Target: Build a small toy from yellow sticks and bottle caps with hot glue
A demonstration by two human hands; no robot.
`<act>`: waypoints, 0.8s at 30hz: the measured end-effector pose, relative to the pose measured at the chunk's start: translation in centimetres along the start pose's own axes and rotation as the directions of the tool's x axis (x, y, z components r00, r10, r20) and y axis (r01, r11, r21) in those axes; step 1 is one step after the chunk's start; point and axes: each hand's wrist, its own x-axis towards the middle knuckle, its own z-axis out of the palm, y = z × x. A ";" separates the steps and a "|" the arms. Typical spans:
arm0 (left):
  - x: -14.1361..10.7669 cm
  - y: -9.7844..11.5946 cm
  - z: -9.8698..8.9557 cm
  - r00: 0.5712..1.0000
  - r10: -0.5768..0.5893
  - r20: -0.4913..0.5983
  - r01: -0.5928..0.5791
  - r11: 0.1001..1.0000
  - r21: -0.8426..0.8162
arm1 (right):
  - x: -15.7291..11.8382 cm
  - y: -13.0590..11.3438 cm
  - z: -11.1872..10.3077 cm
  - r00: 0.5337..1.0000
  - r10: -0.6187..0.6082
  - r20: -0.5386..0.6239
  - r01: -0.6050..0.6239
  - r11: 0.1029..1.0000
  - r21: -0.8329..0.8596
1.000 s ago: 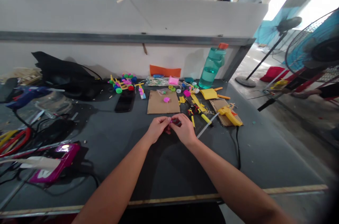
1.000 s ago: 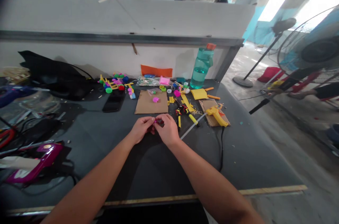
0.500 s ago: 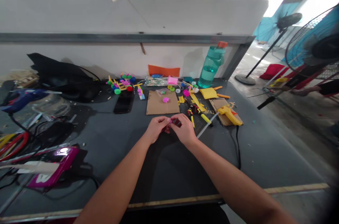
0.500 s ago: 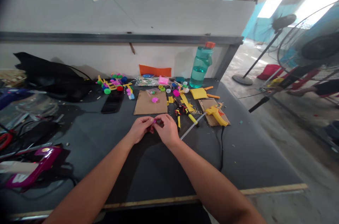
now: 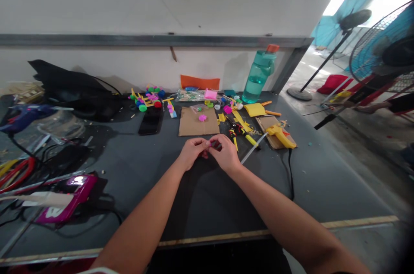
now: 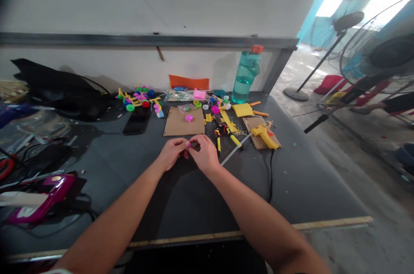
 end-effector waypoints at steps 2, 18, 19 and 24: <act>0.0 0.0 0.0 1.000 -0.006 -0.001 0.006 1.000 -0.002 | 0.0 -0.1 0.0 1.000 -0.011 0.015 0.012 1.000 -0.003; -0.2 -0.1 0.1 1.000 0.028 0.014 -0.028 0.999 0.039 | -0.2 -0.2 -0.2 0.998 -0.045 0.031 0.045 0.999 0.004; -0.2 -0.2 0.0 0.999 0.030 0.014 -0.030 0.999 0.033 | -0.3 -0.2 -0.2 0.998 -0.048 0.040 0.047 0.999 0.010; -0.1 -0.3 0.1 0.999 0.035 -0.001 -0.035 0.999 0.035 | -0.2 -0.2 -0.5 0.997 -0.044 0.059 0.045 0.999 -0.011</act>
